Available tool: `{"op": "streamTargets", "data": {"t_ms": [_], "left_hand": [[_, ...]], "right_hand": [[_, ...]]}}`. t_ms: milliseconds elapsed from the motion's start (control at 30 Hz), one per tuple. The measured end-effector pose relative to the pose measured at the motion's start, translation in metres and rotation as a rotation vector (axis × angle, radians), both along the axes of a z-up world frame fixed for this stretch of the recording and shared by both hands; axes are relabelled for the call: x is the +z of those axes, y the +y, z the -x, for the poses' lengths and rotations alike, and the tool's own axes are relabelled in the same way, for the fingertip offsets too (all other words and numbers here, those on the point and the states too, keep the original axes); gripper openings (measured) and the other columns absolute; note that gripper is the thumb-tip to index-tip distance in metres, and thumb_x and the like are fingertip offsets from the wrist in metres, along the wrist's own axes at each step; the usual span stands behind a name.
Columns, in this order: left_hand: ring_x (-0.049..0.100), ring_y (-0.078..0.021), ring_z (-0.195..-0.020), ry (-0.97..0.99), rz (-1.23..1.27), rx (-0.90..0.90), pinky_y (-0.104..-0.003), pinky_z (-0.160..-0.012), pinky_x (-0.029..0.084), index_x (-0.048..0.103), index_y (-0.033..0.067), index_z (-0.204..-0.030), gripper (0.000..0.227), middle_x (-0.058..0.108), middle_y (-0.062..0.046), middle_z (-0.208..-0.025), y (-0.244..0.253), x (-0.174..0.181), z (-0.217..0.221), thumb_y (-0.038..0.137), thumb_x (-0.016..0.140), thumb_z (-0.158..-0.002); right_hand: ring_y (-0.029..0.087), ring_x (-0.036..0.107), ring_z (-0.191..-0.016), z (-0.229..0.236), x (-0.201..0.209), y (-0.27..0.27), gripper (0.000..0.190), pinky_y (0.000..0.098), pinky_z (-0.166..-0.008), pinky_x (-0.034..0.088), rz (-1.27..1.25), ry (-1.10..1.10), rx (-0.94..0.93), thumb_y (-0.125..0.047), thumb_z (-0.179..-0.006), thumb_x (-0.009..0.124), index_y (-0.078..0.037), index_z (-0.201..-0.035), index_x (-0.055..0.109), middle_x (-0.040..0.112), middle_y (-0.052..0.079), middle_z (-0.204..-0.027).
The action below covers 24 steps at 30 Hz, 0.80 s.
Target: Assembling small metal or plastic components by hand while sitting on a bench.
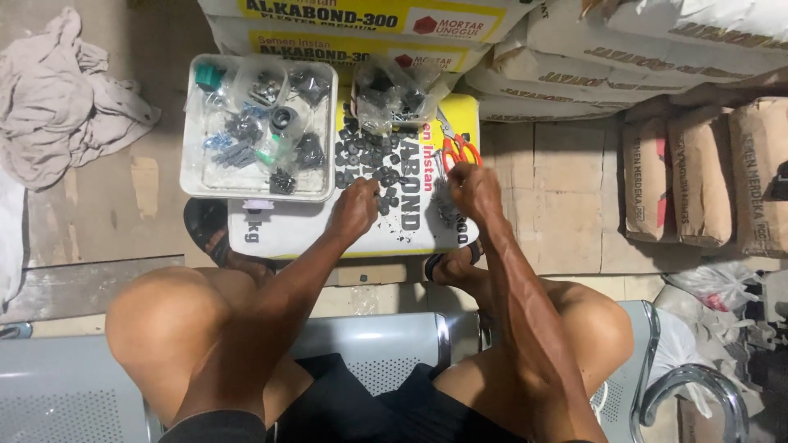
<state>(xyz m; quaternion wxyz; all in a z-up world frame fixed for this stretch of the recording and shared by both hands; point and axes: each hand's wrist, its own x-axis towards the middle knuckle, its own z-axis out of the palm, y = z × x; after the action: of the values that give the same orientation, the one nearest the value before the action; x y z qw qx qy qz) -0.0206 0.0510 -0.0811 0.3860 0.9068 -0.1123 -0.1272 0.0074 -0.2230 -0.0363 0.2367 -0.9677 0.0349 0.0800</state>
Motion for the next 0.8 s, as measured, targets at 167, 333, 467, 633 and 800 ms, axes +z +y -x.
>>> {"op": "streamTargets", "data": {"t_ms": [167,333,467,633,800], "left_hand": [[0.072,-0.0474,-0.084,0.031,0.008,-0.017,-0.056,-0.072,0.06,0.058,0.0015,-0.103,0.011,0.059,-0.023,-0.098,-0.005,-0.013,-0.002,0.007,0.051,-0.096],[0.073,-0.0475,-0.083,0.007,-0.021,0.017,-0.056,-0.07,0.061,0.057,-0.0007,-0.104,0.014,0.059,-0.022,-0.098,-0.001,0.016,0.005,0.004,0.046,-0.096],[0.073,-0.0459,-0.084,0.014,0.006,-0.012,-0.053,-0.069,0.062,0.061,-0.0014,-0.103,0.011,0.06,-0.021,-0.098,0.0,0.042,0.004,0.001,0.052,-0.096],[0.071,-0.0518,-0.086,0.07,0.044,0.034,-0.059,-0.072,0.059,0.058,-0.0007,-0.097,0.01,0.057,-0.027,-0.103,0.004,0.024,0.001,0.009,0.056,-0.096],[0.071,-0.045,-0.083,0.117,0.164,0.095,-0.052,-0.068,0.057,0.054,0.0022,-0.087,0.007,0.058,-0.019,-0.09,-0.008,-0.007,0.005,0.003,0.056,-0.093]], "right_hand": [[0.036,0.074,-0.091,0.032,0.001,0.009,0.014,0.0506,-0.085,0.061,0.219,0.16,0.131,-0.016,-0.083,0.065,-0.02,-0.092,0.075,0.075,0.011,-0.09],[0.035,0.073,-0.085,0.033,-0.012,0.021,0.01,0.0521,-0.078,0.061,0.207,0.027,0.191,-0.013,-0.083,0.07,-0.014,-0.093,0.071,0.069,0.012,-0.087],[0.043,0.071,-0.088,0.032,0.0,0.031,0.013,0.055,-0.077,0.059,0.119,-0.011,0.216,-0.006,-0.088,0.06,-0.008,-0.098,0.068,0.066,0.02,-0.093],[0.045,0.069,-0.09,0.032,0.012,0.036,0.013,0.0535,-0.08,0.057,0.024,-0.049,0.238,-0.005,-0.089,0.06,-0.004,-0.098,0.069,0.064,0.023,-0.096],[0.038,0.069,-0.077,0.026,0.002,0.031,0.009,0.0505,-0.072,0.054,-0.344,-0.122,0.104,-0.007,-0.082,0.068,-0.006,-0.091,0.067,0.064,0.019,-0.079]]}}
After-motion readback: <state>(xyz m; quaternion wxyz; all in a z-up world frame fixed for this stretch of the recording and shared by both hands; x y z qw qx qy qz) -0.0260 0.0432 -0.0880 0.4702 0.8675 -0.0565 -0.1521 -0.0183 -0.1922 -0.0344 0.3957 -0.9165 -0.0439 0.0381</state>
